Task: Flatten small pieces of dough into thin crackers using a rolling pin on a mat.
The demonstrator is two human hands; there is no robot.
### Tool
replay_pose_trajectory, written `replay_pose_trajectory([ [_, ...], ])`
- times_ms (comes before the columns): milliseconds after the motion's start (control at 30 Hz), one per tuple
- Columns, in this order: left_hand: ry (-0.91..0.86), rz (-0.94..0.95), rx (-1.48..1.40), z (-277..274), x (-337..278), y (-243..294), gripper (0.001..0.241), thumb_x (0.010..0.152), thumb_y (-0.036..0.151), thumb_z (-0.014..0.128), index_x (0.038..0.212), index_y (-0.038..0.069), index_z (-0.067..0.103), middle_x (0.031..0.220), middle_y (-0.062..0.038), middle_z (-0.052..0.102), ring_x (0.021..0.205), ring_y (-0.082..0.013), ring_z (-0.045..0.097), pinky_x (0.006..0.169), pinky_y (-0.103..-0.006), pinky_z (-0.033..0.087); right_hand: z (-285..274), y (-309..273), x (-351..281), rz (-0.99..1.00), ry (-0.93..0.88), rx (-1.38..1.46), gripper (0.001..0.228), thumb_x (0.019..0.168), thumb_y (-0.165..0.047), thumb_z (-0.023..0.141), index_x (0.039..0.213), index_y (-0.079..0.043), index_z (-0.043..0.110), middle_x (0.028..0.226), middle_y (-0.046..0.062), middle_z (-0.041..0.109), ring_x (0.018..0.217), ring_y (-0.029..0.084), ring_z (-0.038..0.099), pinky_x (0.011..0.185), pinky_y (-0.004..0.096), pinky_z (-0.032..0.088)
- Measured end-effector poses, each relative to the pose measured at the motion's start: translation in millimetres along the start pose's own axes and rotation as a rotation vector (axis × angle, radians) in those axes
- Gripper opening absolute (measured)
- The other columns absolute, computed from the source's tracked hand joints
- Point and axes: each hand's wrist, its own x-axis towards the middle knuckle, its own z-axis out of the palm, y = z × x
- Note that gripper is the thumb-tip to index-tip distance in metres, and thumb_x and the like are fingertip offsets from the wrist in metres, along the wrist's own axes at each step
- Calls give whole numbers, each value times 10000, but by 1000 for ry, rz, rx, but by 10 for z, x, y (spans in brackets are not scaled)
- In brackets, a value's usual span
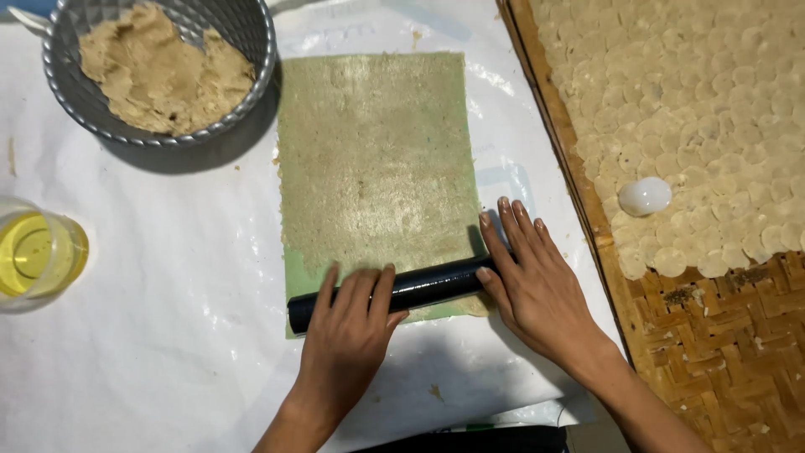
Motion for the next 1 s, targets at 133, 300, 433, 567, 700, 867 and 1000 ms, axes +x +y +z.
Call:
replay_pose_trajectory([
  [133,79,38,-67,-82,95,-39,462,956,311,687,1251,-41,635,1061,-137,685,927,-240,627,914,-418,488,-151,-87,294,-7,33,87,617,1076,-396,323,1565,-20,337,1662,246,237,1545,384,221,1266,515,174],
  [300,22,-28,-93,78,340,-199,522,940,343,692,1309,-13,596,1134,-139,646,1029,-268,600,998,-474,449,46,-52,964,-56,85,120,669,1079,-479,225,1508,-17,449,1624,273,298,1521,408,257,1253,518,184],
  [433,-42,-53,-156,252,404,-372,516,976,434,636,1290,27,599,1109,-172,631,1117,-364,624,1033,-536,429,218,266,1231,27,112,-3,566,1123,-463,391,1437,-49,615,1547,297,451,1473,453,365,1200,547,281],
  [567,24,-127,-299,-76,766,-318,647,987,442,645,1334,-99,578,1287,-349,581,1304,-520,529,1111,-673,330,289,364,1150,115,48,93,593,1132,-478,339,1489,-58,558,1585,278,399,1510,423,295,1231,509,224],
  [700,-70,-232,-175,44,871,-254,698,1107,445,336,1471,-140,446,1580,-373,348,1530,-478,257,1207,-658,109,258,324,999,119,34,83,620,1126,-482,281,1564,-83,462,1621,258,354,1537,385,238,1247,500,162],
  [867,229,-115,95,235,498,23,722,1120,464,241,1413,-119,550,1459,-341,550,1414,-440,505,1151,-619,360,289,228,571,53,95,-76,582,1114,-409,326,1552,-60,485,1595,226,446,1531,356,318,1252,494,184],
  [1000,24,-158,-66,162,137,354,714,1037,418,473,1474,-138,378,1563,-351,383,1497,-443,360,1229,-593,252,282,174,76,50,75,-6,616,1089,-375,217,1577,-9,303,1648,188,350,1563,346,259,1293,531,164],
])
